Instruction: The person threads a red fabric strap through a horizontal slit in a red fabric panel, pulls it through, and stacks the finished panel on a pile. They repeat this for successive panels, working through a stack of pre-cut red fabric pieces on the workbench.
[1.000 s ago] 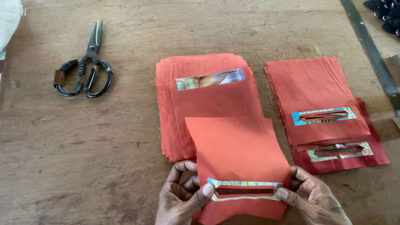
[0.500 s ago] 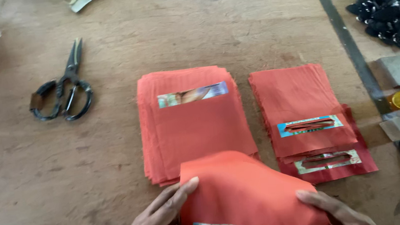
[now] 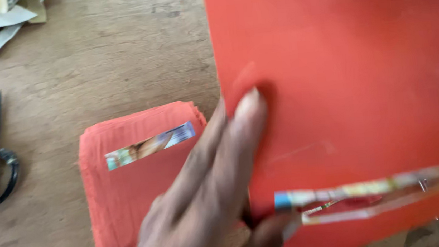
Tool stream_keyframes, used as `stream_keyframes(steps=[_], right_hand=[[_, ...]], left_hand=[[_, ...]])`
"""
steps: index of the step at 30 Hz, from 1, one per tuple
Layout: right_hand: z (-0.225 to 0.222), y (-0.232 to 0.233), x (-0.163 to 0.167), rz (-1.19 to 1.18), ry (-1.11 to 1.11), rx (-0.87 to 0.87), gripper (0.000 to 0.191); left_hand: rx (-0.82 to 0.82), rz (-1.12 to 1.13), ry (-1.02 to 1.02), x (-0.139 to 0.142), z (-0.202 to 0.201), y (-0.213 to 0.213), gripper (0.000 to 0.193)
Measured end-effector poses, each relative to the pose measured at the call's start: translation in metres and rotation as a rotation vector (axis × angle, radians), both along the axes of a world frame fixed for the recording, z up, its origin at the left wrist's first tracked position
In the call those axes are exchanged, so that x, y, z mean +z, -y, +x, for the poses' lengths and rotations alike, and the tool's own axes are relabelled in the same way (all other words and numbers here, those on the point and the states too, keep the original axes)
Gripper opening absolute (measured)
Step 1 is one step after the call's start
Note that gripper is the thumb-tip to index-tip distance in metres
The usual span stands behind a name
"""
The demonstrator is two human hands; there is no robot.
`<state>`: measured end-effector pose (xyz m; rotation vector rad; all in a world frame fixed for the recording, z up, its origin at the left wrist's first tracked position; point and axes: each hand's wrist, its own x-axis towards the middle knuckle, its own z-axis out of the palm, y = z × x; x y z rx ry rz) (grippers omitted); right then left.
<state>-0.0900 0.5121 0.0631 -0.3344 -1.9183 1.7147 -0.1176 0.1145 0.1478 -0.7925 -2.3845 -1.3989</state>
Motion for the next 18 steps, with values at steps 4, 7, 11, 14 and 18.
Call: stream_keyframes(steps=[4, 7, 11, 14, 18], right_hand=[[-0.028, 0.004, -0.021, 0.135, 0.260, 0.083, 0.067], [-0.038, 0.021, -0.046, 0.236, 0.449, 0.217, 0.067], [-0.034, 0.032, -0.057, 0.383, 0.561, 0.216, 0.069], [-0.036, 0.037, -0.060, 0.492, 0.579, 0.159, 0.069], [-0.036, 0.044, -0.059, 0.784, 0.591, 0.139, 0.044]], left_hand=[[-0.155, 0.176, 0.545, -0.050, -0.047, -0.040, 0.100], [-0.137, -0.028, 0.478, -0.094, -0.059, -0.059, 0.104], [-0.126, -0.094, 0.677, -0.129, -0.055, -0.068, 0.106], [-0.105, -0.138, 0.648, -0.138, -0.057, -0.072, 0.105], [-0.055, -0.180, 0.495, -0.137, -0.057, -0.079, 0.098]])
